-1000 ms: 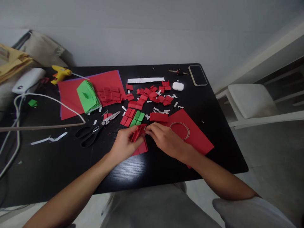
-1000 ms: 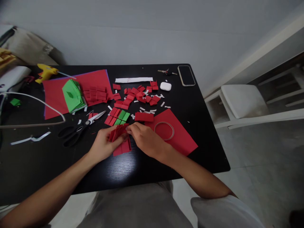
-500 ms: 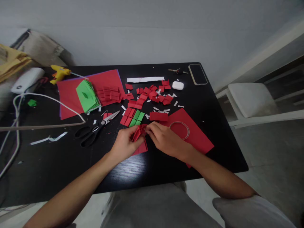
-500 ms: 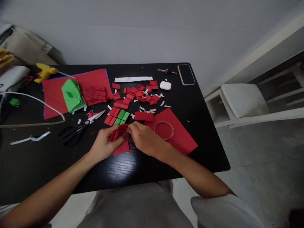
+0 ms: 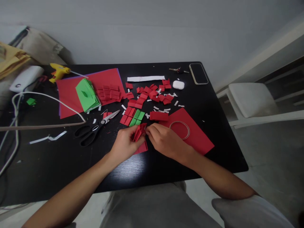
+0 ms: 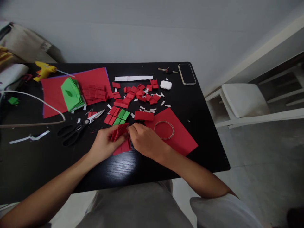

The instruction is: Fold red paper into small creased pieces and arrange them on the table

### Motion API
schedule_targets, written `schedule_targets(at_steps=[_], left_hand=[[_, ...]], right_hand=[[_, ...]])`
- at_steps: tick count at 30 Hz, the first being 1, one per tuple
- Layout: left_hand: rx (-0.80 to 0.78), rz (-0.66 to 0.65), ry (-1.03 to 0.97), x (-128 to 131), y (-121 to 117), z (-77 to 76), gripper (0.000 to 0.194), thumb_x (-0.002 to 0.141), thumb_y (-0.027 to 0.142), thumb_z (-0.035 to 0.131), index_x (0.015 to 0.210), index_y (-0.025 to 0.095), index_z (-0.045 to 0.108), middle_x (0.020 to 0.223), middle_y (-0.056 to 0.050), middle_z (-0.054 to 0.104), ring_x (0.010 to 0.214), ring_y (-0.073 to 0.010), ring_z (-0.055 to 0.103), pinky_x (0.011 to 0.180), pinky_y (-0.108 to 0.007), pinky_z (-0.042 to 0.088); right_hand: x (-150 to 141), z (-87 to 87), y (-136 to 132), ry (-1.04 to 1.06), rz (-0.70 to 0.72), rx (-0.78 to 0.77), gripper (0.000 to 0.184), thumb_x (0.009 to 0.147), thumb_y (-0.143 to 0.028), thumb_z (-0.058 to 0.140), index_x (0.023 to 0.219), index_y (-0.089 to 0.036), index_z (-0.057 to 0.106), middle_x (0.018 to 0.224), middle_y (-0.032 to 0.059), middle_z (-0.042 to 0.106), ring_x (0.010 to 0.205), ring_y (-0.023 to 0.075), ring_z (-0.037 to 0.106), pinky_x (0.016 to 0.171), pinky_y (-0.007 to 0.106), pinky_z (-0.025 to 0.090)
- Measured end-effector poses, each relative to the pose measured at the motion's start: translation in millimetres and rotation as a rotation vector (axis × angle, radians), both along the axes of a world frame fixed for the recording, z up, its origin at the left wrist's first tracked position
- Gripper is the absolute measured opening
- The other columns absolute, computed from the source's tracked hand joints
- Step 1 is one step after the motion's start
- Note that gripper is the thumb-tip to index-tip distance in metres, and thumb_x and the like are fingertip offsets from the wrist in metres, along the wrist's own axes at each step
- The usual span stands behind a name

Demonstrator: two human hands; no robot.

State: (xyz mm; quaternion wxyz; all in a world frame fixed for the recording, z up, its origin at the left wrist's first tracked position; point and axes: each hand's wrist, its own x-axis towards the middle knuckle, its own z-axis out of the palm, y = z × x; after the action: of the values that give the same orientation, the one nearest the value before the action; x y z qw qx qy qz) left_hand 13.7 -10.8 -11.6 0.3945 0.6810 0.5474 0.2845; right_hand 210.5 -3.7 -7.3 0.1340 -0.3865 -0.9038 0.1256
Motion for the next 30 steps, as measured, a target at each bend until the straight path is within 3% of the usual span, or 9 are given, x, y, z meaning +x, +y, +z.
schedule_targets(at_steps=[9,16,30], left_hand=[[-0.015,0.019,0.031,2.4,-0.9,0.3,0.019,0.084,0.031,0.061,0.073,0.016,0.062,0.06,0.006,0.047,0.058,-0.0096,0.043,0.057,-0.022,0.036],[-0.015,0.025,0.03,0.1,0.8,-0.3,0.02,0.084,0.033,0.061,0.082,0.015,0.07,0.062,0.005,0.055,0.06,-0.011,0.048,0.06,-0.024,0.04],[-0.01,0.048,0.025,-2.3,2.4,4.4,0.022,0.088,0.034,0.06,0.084,0.015,0.07,0.062,0.005,0.054,0.059,-0.0115,0.045,0.06,-0.026,0.038]], right_hand=[[-2.2,-2.2,-0.9,-0.062,-0.017,0.088,0.022,0.107,-0.012,0.046,0.098,-0.01,0.065,0.09,0.0117,0.07,0.084,0.0241,0.069,0.068,0.036,0.056],[-2.6,-6.5,0.5,0.05,-0.059,0.091,0.015,0.107,-0.016,0.052,0.097,-0.012,0.063,0.089,0.01,0.068,0.082,0.0231,0.068,0.069,0.035,0.057],[0.7,-4.4,5.9,0.248,-0.068,0.048,0.017,0.106,-0.013,0.048,0.095,-0.015,0.061,0.087,0.0084,0.069,0.075,0.0197,0.066,0.068,0.033,0.058]])
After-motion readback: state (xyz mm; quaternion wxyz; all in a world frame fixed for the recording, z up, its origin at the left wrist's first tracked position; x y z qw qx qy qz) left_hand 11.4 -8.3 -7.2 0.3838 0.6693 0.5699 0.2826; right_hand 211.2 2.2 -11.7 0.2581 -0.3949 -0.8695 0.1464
